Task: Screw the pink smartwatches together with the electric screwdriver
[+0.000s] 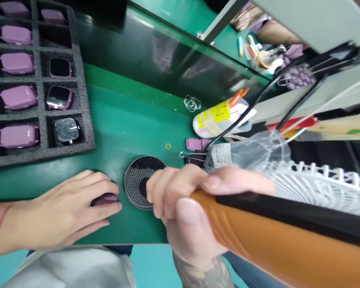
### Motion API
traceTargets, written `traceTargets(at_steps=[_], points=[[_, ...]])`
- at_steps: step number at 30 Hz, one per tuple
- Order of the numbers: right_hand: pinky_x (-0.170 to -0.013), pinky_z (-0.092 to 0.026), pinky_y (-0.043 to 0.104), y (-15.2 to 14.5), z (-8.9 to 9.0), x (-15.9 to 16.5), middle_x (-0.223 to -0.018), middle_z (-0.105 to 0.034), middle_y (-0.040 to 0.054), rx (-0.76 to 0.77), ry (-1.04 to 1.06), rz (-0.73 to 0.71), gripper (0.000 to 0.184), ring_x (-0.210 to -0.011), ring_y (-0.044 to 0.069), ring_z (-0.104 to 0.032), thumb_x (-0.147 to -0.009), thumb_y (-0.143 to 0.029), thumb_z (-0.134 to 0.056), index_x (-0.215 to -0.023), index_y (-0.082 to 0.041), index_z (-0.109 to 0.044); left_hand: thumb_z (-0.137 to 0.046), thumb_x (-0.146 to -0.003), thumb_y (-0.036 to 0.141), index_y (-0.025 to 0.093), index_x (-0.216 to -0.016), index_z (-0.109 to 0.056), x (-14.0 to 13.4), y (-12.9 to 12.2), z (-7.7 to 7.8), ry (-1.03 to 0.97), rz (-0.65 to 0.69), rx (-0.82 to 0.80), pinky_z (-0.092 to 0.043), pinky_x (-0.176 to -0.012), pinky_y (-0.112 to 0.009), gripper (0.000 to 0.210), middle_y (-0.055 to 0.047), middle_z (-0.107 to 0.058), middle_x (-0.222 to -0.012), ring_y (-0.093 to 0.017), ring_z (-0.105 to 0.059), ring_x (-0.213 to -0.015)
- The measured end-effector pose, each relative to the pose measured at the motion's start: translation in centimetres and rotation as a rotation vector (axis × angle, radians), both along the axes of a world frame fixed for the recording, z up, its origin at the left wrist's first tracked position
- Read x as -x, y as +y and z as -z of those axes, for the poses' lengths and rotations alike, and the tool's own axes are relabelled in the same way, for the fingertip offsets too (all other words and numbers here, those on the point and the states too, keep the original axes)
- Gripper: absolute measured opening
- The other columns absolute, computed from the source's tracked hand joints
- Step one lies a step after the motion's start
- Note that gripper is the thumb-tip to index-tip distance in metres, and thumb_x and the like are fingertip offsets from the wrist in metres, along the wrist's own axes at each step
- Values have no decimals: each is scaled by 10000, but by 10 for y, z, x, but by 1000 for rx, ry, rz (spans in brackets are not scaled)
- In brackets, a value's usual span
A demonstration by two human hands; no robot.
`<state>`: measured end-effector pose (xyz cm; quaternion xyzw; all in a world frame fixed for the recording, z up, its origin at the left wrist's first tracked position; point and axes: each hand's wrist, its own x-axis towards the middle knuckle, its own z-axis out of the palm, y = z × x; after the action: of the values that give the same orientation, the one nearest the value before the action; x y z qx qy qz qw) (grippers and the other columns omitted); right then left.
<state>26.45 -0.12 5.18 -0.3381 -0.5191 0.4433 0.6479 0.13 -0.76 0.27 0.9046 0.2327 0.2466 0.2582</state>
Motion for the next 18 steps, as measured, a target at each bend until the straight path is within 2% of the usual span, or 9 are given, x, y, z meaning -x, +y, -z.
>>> traceTargets(at_steps=[2,7,14,18], points=[[-552,-595,337,3,4,3,-792,-680,-128,-12,23,-7,164,-510,96,-561,-1203,-253,-889,-1319,-359,-840,-757,-1275,230,178,-1380,-881,0,-1,-1,18,-10,-21,-624,-904,-449,171,-116,-868,-1331,-301,-763,-1123],[-580,-621,350,2,1,0,-859,-741,-120,41,-59,-67,249,-550,108,-640,-1217,-233,-897,-1400,-388,-831,-696,-1290,270,169,-1339,-854,0,0,-1,27,-41,-42,-631,-882,-497,194,-124,-879,-1281,-328,-780,-1092],[-490,-514,361,4,6,5,-803,-650,-102,20,-81,-64,214,-543,129,-602,-1239,-230,-826,-1384,-387,-813,-594,-1348,165,155,-1364,-877,1,0,0,-7,-30,-67,-617,-850,-440,284,-111,-904,-1281,-275,-790,-1056],[-491,-555,379,7,7,8,-799,-635,-91,-13,-90,-73,227,-547,145,-612,-1225,-220,-830,-1379,-386,-826,-593,-1347,160,145,-1373,-900,2,0,1,-7,-28,-71,-631,-858,-449,308,-122,-907,-1299,-286,-778,-1068]])
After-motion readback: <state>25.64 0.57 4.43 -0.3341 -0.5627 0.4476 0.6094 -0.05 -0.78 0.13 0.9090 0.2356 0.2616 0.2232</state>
